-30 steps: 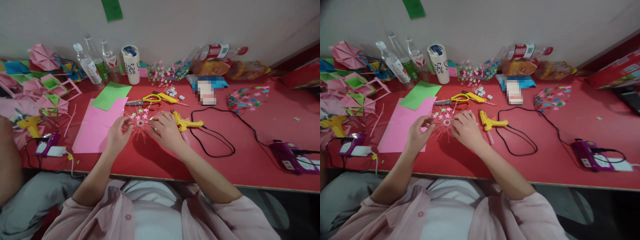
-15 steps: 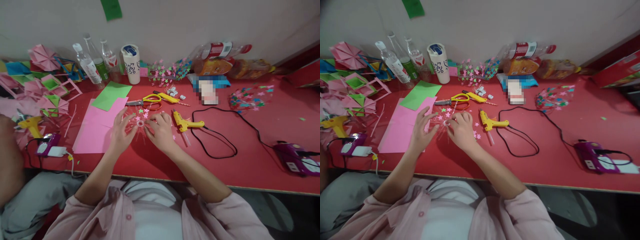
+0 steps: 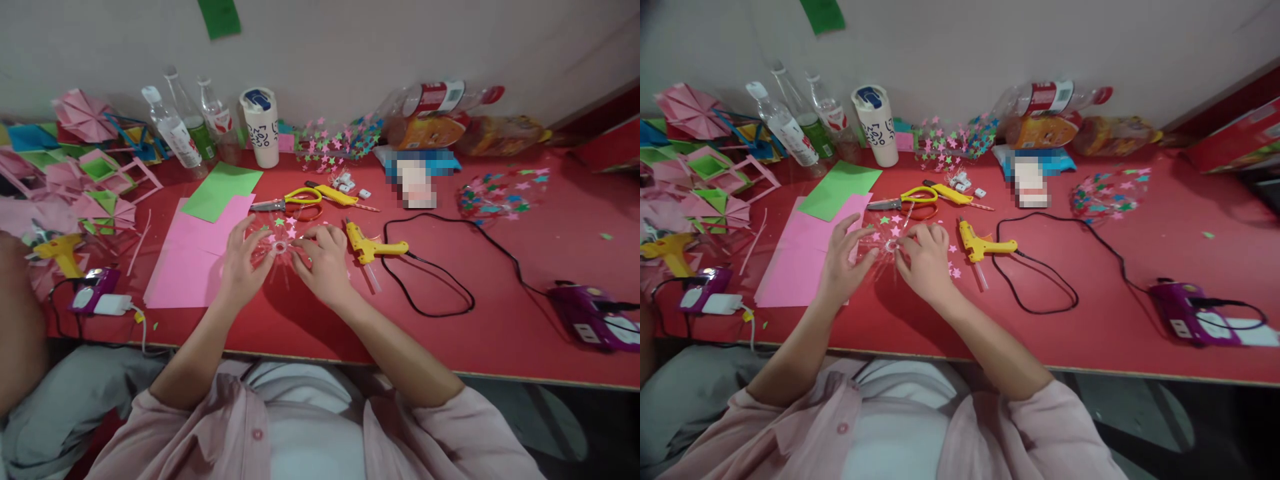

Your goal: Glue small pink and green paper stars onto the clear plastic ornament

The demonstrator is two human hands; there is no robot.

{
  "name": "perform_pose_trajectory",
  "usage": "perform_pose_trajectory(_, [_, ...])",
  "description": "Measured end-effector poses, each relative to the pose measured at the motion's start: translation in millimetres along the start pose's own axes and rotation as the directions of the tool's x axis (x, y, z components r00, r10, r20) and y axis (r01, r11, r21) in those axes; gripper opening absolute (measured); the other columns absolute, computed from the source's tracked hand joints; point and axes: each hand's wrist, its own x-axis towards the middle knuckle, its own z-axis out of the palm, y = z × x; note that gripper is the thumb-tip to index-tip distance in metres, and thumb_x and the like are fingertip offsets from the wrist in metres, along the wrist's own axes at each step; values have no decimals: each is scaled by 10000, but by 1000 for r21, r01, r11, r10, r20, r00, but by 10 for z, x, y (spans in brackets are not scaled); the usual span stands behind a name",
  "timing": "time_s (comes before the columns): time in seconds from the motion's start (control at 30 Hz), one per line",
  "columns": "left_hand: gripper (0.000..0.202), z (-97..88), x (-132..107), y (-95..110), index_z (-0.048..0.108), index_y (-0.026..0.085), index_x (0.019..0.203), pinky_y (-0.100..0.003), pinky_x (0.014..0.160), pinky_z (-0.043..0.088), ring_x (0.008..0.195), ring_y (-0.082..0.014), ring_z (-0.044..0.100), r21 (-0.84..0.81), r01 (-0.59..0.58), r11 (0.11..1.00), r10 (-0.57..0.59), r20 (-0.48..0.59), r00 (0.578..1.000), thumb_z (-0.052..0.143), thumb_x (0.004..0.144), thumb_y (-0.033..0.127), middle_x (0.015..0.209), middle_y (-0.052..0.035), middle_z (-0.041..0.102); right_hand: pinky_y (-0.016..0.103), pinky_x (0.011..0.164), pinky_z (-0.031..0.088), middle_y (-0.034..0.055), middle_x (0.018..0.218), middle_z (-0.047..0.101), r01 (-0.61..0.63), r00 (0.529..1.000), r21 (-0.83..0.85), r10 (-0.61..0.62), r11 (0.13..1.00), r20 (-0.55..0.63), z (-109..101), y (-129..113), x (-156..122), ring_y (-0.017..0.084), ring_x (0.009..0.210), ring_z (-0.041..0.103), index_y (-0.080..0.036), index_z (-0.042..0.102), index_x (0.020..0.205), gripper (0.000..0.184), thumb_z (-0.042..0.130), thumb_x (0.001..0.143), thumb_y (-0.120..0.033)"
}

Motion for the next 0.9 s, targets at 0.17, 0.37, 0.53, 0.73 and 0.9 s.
perform_pose_trajectory(0.17, [232,18,12,12,593,234,1087,-492,1092,365,1327,-255,411,13,1,1000,-2,13,1000,577,863,293,1382,-95,446,412,855,353,78,955,557,-25,997,55,21,998,72,20,-6,-13,236,916,417,-208,687,941,176,541,864,-271])
perform_pose_trajectory(0.37, [244,-45,9,7,581,236,1100,-460,1088,379,1322,-242,419,1,-23,1000,23,2,1000,574,862,286,1388,-96,442,403,843,339,70,955,568,5,998,26,-7,1000,58,-41,40,-59,235,917,426,-214,673,902,146,547,865,-276])
perform_pose_trajectory(0.53, [190,-170,-33,-188,580,236,1062,-429,1077,387,1253,-213,483,-113,38,993,-54,-144,988,524,887,288,1255,-78,551,390,836,325,50,856,584,76,997,-54,-74,996,28,-79,40,-83,209,859,433,-211,663,868,143,527,891,-246])
perform_pose_trajectory(0.73, [292,-79,-112,-691,523,223,1055,-409,943,476,1032,-197,609,-498,401,769,-464,-4,886,549,764,214,1111,-56,588,394,851,319,56,863,566,32,996,-115,-22,993,83,83,43,-48,219,887,414,-206,696,931,147,583,859,-268])
perform_pose_trajectory(0.9, [252,-60,-76,-712,620,253,924,-431,1052,383,1202,-234,498,-369,359,857,-358,73,931,621,678,196,1208,-39,531,404,847,312,56,866,548,3,997,-82,3,997,82,224,54,-34,221,888,411,-220,713,902,116,636,836,-275])
